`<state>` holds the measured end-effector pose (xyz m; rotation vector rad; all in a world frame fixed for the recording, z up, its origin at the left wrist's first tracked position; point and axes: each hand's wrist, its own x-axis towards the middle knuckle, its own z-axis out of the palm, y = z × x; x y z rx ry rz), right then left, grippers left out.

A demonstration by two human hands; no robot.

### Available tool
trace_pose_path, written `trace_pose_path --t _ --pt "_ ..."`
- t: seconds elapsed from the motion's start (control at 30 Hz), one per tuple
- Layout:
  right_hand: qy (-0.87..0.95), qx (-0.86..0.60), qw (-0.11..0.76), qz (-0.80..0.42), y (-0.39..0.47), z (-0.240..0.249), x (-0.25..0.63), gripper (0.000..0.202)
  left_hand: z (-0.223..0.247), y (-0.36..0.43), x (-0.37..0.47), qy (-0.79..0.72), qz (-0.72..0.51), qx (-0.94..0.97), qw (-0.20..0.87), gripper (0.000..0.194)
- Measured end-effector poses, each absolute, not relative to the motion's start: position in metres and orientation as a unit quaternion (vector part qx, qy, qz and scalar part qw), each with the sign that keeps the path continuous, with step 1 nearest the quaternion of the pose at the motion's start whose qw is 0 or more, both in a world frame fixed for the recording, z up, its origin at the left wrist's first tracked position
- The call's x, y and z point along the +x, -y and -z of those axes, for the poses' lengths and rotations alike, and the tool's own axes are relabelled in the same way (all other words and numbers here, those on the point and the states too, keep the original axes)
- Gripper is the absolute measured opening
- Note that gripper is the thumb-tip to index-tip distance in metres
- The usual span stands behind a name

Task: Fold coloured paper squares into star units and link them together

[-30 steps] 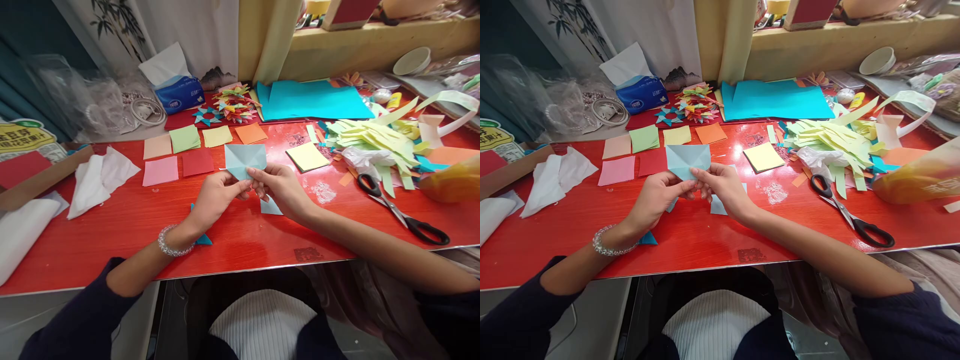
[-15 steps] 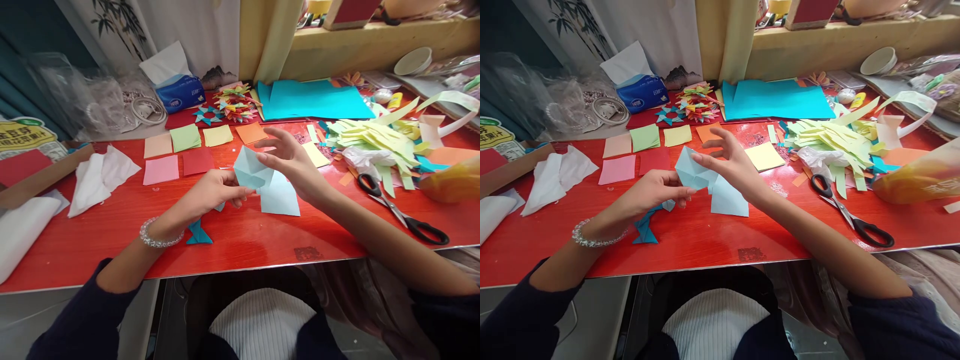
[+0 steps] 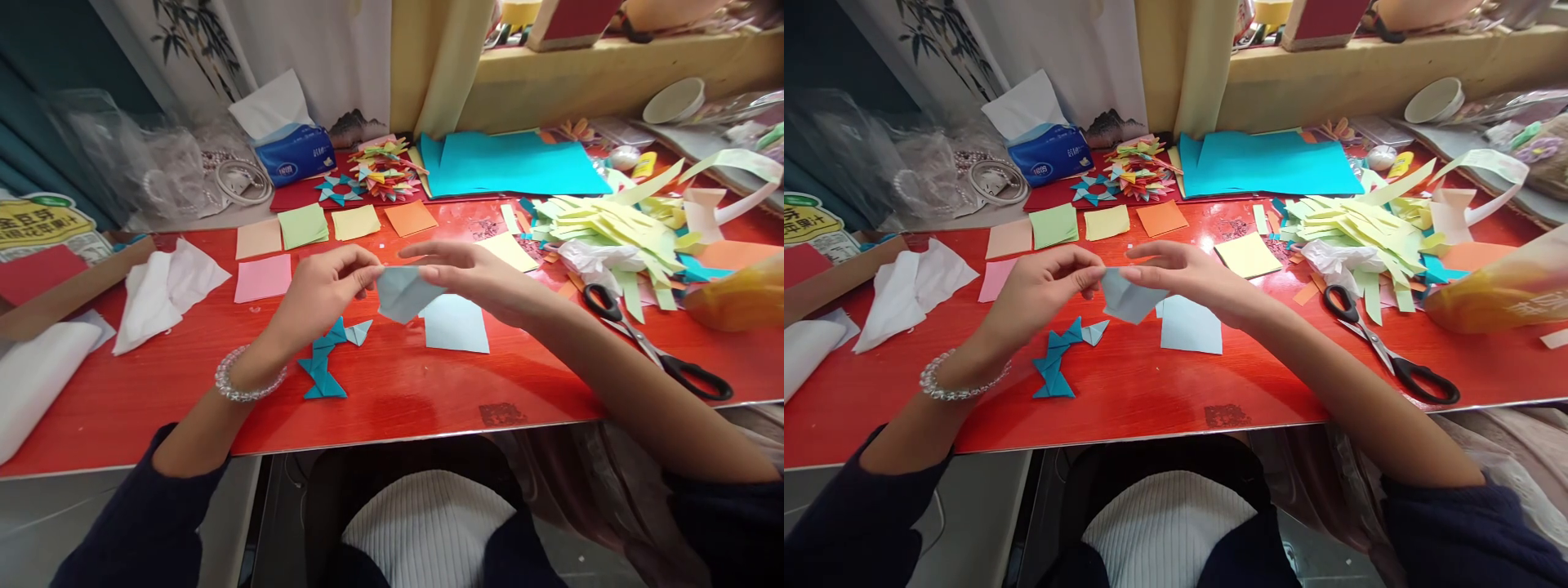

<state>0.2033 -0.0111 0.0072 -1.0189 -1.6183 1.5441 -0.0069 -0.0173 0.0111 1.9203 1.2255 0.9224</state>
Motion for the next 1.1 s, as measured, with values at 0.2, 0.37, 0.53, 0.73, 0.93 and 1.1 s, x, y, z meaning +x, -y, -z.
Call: trace_pose_path --t 0.2,0.37,0.53,0.73,0.93,1.1 --pt "0.629 -0.429 0.341 -0.551 0.018 0.006 0.193 0.028 -0.007 0.022 -0.001 -0.471 -0.354 0.743 0.318 0.021" --pt "0.609 -0.441 0.416 -0.512 0.022 0.013 0.188 0.028 -0.004 0.019 -0.002 -0.481 -0.32 0.689 0.438 0.031" --pt "0.621 -0.442 0.37 -0.531 0.019 0.01 0.19 0.029 0.001 0.018 -0.003 -0.491 -0.326 0.667 0.456 0.034" --pt "0.639 -0.454 0.345 -0.517 0.019 0.007 0.191 0.032 0.002 0.018 -0.001 -0.496 -0.319 0.658 0.469 0.032" --pt "0.643 -0.449 0.344 -0.517 0.017 0.008 0.194 0.031 -0.002 0.019 -0.003 -0.497 -0.308 0.642 0.496 0.028" --pt "0.637 -0.429 0.339 -0.544 0.015 0.011 0.193 0.035 -0.001 0.018 -0.003 -0.494 -0.285 0.651 0.501 0.028"
